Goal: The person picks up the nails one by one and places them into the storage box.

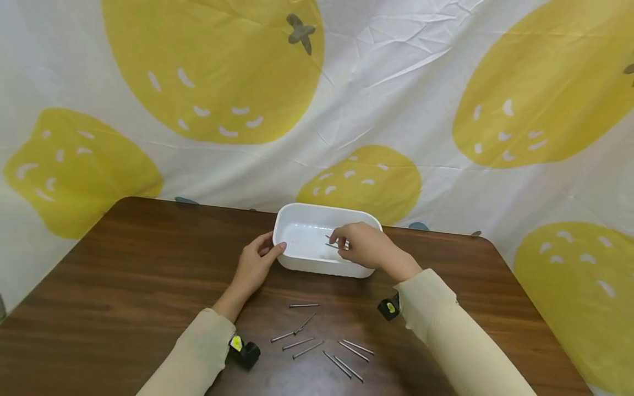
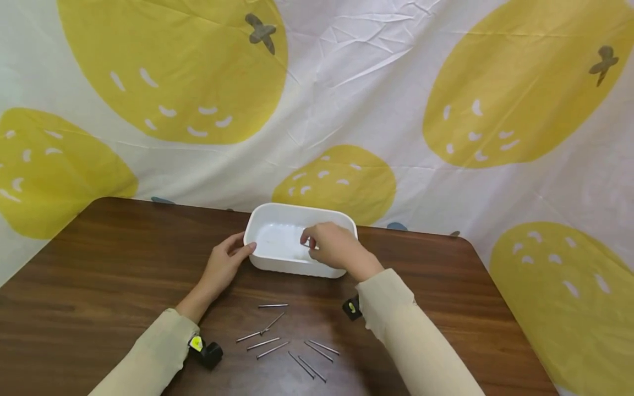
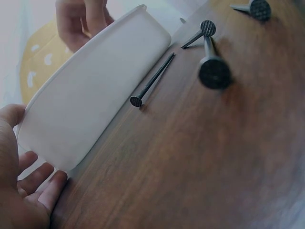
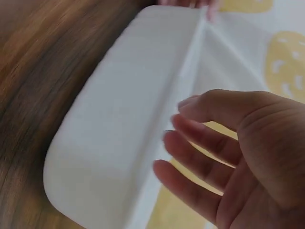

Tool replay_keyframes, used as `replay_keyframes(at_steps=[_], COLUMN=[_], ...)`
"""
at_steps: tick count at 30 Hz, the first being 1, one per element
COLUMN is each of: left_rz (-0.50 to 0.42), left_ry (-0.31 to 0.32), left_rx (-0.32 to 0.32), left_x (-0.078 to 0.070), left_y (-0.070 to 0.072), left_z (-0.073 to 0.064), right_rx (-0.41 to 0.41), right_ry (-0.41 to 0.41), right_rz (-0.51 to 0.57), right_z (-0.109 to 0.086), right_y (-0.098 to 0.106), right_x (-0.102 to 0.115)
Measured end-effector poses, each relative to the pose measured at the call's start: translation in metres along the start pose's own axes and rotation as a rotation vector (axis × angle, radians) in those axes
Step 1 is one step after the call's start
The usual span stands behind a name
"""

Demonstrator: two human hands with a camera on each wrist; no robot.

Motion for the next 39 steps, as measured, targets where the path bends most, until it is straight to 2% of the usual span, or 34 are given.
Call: replay_keyframes(at_steps=[6,10,14,21,24,29,35,39], left_rz=[0.004,0.005,0.011,0.01,0.01,-0.003,-0.023,-0.015], left_ry=[0.004,0.005,0.004,0.015,0.018,0.015,-0.006,0.004], left_rx=[0.002,0.004,0.009,0.006,0.013,0.013,0.023,0.028], left_x=[-0.001,0.0,0.0,0.001,0.0,0.002,0.001,0.002], left_y=[0.001,0.0,0.0,0.001,0.0,-0.001,0.0,-0.002], left_z=[0.001,0.0,0.0,0.0,0.0,0.001,0.002,0.001], right_rx=[-0.034,-0.051,-0.063,-0.078,-0.067,-0.016,-0.005,0.028], right_ry=[0.013,0.0,-0.01,0.019,0.037,0.064,0.058,0.071], right_rz=[0.019,0.05,0.077,0.124,0.184,0.309,0.262,0.245], right_z=[-0.029,-0.049,-0.066,-0.092,-0.103,-0.112,-0.112,-0.114], right_y=[0.014,0.017,0.013,0.001,-0.003,-0.005,-0.005,-0.008], right_x=[0.008,0.004,0.001,0.012,0.016,0.023,0.026,0.027])
Point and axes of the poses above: each hand's wrist, its own z-axis towards the middle knuckle, its own y-axis out of the back of the hand, x = y × z, the point moved 5 cm from there along z, towards the middle knuckle, and after that the axes turned 2 degrees about -x, right-handed, at the moved point
